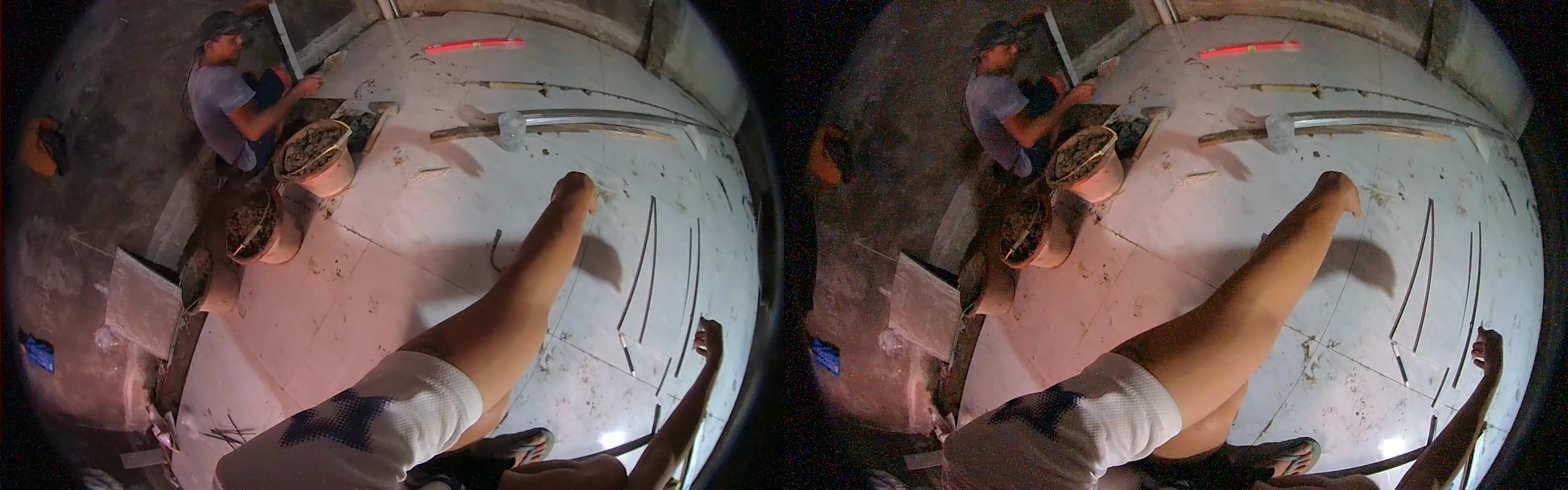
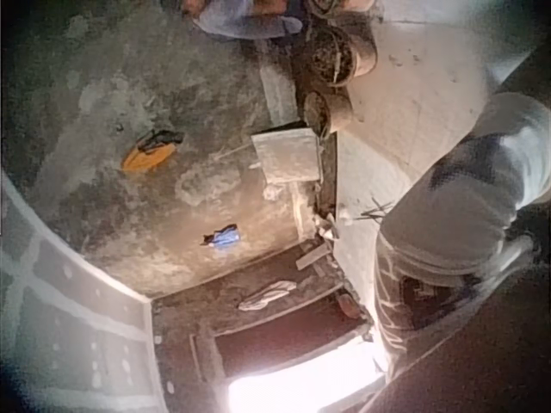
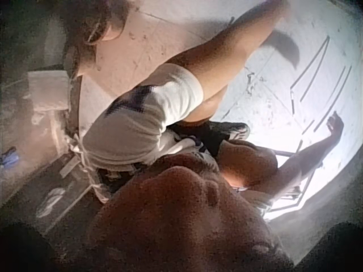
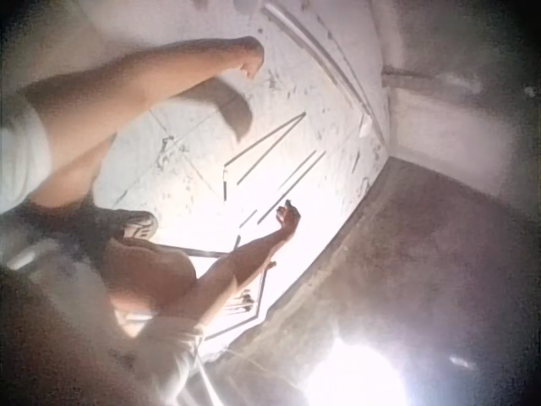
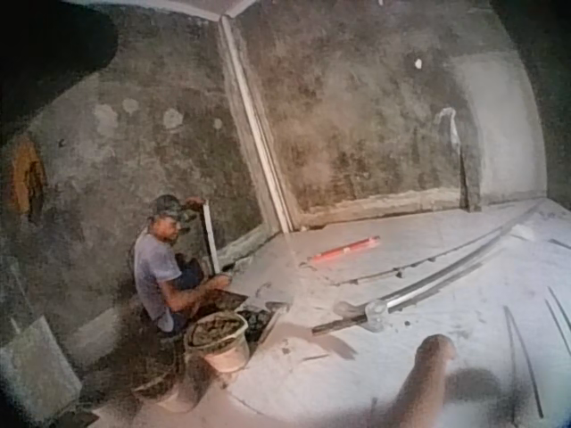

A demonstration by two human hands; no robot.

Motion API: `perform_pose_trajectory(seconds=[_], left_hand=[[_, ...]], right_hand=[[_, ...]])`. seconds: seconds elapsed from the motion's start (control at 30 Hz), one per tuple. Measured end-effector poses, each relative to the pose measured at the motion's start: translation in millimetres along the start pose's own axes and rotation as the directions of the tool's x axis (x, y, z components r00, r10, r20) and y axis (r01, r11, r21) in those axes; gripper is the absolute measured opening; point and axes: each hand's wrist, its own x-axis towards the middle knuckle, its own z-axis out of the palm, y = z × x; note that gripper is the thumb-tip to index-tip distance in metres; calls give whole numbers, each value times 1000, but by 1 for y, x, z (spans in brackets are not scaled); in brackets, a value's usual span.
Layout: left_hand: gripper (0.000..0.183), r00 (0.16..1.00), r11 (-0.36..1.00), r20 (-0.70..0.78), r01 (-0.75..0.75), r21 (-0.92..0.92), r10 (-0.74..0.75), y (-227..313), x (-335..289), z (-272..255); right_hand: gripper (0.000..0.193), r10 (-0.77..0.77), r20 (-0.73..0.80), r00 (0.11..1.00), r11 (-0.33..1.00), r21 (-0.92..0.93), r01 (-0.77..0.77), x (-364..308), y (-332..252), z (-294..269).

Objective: The person uses a measuring tape to measure segments of the floor and mark the surface by hand.

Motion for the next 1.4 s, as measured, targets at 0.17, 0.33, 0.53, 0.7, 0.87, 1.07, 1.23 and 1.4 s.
perform_pose_trajectory(seconds=[0.17,0.33,0.53,0.7,0.87,1.07,1.23,1.4], left_hand=[[56,995,999,98,38,-10,-37,-1,4,-3],[54,999,999,31,-9,-35,10,1,5,-2],[53,999,997,-43,8,-74,-11,-5,5,-2],[61,1000,998,10,-21,52,21,-1,-13,-3],[56,995,998,87,42,-40,-38,0,-26,-5],[54,999,999,28,17,-31,-16,-5,-28,-5],[55,998,999,66,24,-31,-22,-2,-21,-4],[57,998,999,38,-46,4,46,-16,-9,-4]], right_hand=[[35,-47,-18,999,999,3,48,-17,-12,5],[35,-21,-19,1000,1000,23,21,-6,-4,-2],[34,-2,-39,999,998,-66,-1,-4,-12,0],[34,-35,-13,999,999,-10,35,4,6,-4],[36,-58,20,998,998,40,58,4,9,0],[37,-11,11,1000,1000,15,11,16,10,2],[39,-7,69,998,999,42,4,24,16,-4],[41,-37,54,998,999,-4,37,22,9,5]])
